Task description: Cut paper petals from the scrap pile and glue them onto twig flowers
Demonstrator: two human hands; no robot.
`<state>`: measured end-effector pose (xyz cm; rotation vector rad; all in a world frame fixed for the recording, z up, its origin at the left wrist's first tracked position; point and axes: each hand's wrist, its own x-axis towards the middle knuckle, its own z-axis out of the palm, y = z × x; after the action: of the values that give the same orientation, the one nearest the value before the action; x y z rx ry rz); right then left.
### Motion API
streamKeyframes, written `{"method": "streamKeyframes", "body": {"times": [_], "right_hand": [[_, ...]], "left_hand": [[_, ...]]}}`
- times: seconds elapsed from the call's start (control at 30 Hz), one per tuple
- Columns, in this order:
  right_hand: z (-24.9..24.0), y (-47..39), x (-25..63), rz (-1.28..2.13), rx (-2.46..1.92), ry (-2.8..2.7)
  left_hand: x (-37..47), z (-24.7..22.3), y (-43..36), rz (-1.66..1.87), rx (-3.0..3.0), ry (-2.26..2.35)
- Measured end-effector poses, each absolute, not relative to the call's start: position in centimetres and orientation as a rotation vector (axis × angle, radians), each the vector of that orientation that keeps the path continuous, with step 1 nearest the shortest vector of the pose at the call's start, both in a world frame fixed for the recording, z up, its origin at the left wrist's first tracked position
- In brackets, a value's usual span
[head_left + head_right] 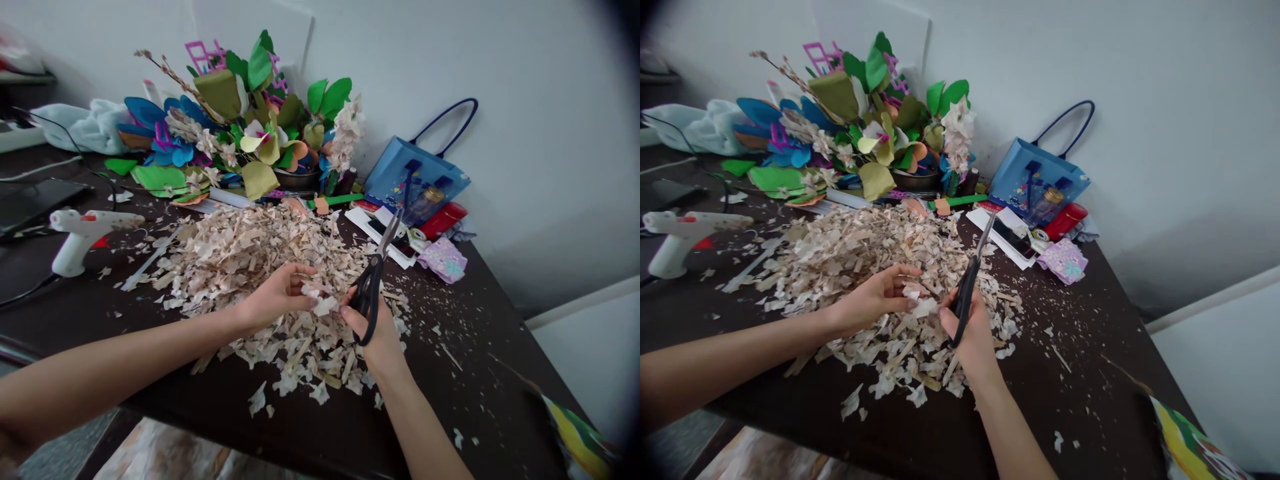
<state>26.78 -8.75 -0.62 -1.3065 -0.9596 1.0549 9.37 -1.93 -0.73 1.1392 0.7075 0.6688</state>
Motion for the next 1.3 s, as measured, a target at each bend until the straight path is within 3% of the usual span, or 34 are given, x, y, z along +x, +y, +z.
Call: {"method": "streamKeyframes", "body": {"times": [0.27, 0.53, 1.3], "right_hand": [[-0.6, -8.4, 27.3, 0.909, -1.371, -0.958], [-0.4, -9.0, 26.3, 1.128, -1.29, -0.941], [-0.7, -9.2, 26.2, 1.069, -1.324, -0.991]], "left_hand": [[9.4, -0.8, -1.9, 0.609, 0.993, 0.715], [9.4, -1.3, -2.0, 0.608, 1.042, 0.663], [9.1, -1.4, -1.7, 0.513, 1.12, 0.635]]}}
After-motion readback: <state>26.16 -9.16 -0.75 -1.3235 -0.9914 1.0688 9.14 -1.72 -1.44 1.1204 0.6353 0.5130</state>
